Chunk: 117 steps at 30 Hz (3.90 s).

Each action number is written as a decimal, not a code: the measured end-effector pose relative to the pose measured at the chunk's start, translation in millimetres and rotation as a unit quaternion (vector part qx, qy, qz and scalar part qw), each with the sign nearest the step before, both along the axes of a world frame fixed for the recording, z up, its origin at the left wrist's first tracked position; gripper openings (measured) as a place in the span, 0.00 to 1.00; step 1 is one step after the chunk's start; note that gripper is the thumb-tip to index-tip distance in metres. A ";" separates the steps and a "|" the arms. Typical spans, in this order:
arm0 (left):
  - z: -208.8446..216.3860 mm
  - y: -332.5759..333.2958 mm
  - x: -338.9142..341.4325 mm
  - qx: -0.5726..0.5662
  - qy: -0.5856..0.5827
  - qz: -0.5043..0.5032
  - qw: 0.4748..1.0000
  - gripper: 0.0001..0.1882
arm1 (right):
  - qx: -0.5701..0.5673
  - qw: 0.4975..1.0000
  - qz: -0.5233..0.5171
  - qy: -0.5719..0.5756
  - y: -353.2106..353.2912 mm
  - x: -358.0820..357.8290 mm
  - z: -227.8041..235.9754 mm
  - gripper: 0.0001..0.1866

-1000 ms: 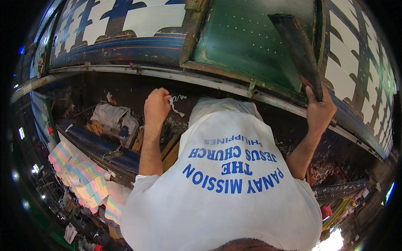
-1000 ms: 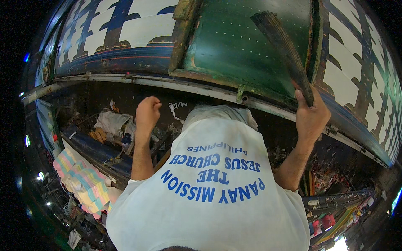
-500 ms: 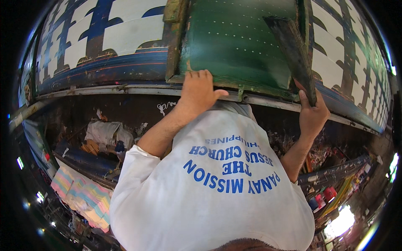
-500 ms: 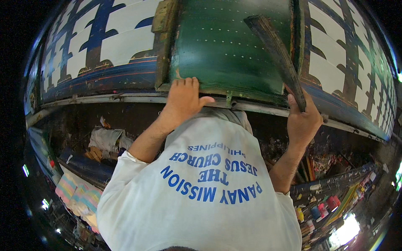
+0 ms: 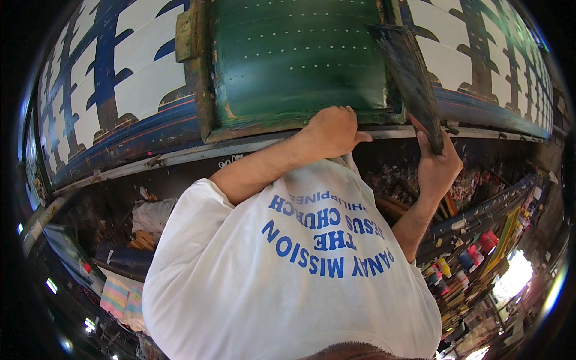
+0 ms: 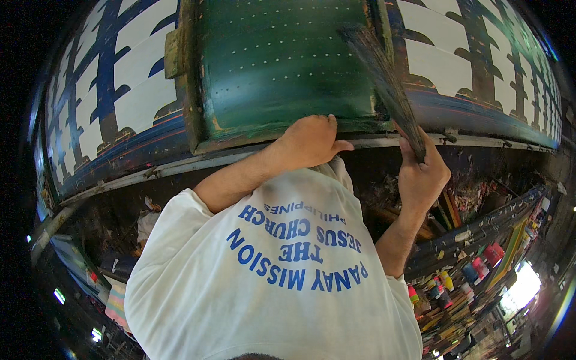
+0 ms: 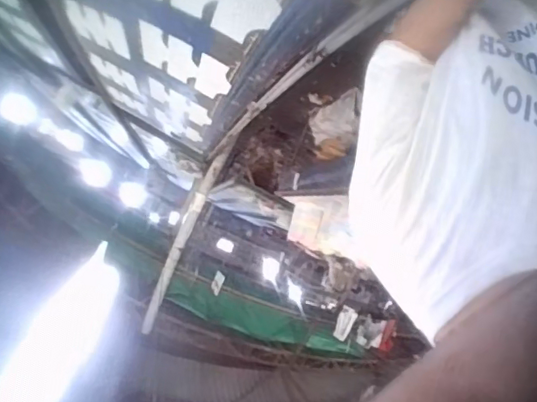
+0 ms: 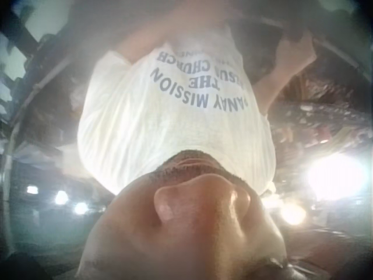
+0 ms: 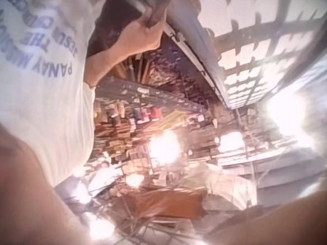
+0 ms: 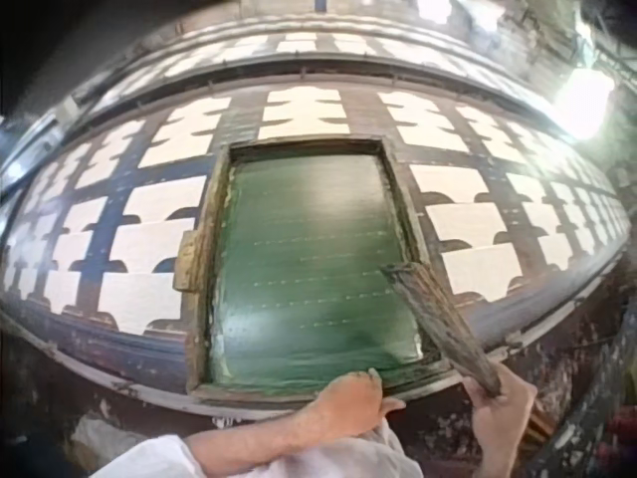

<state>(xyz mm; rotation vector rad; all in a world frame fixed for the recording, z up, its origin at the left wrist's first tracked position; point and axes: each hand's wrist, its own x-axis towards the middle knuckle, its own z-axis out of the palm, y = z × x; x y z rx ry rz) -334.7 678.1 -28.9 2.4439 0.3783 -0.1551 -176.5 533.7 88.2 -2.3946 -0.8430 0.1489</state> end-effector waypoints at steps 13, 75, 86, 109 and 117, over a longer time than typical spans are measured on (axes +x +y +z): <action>-38.9 -38.4 69.1 -0.059 -0.170 0.091 0.979 0.16 | -0.010 1.000 -0.009 -0.021 -20.2 37.2 7.8 0.17; 5.6 13.6 -166.2 -0.556 -0.326 0.442 0.624 0.27 | 0.036 0.986 0.161 -0.007 37.2 -6.2 -4.2 0.19; -6.6 27.4 -185.3 -0.310 -0.273 0.504 0.758 0.07 | -0.002 0.994 0.105 -0.025 51.1 -17.1 0.4 0.20; -12.8 30.5 -130.8 0.013 -0.028 0.126 0.992 0.19 | -0.050 0.997 -0.016 -0.050 25.7 8.8 -1.5 0.15; -3.4 38.5 -140.6 -0.055 -0.069 0.114 0.990 0.24 | -0.049 0.998 0.032 -0.025 55.8 21.4 -7.4 0.17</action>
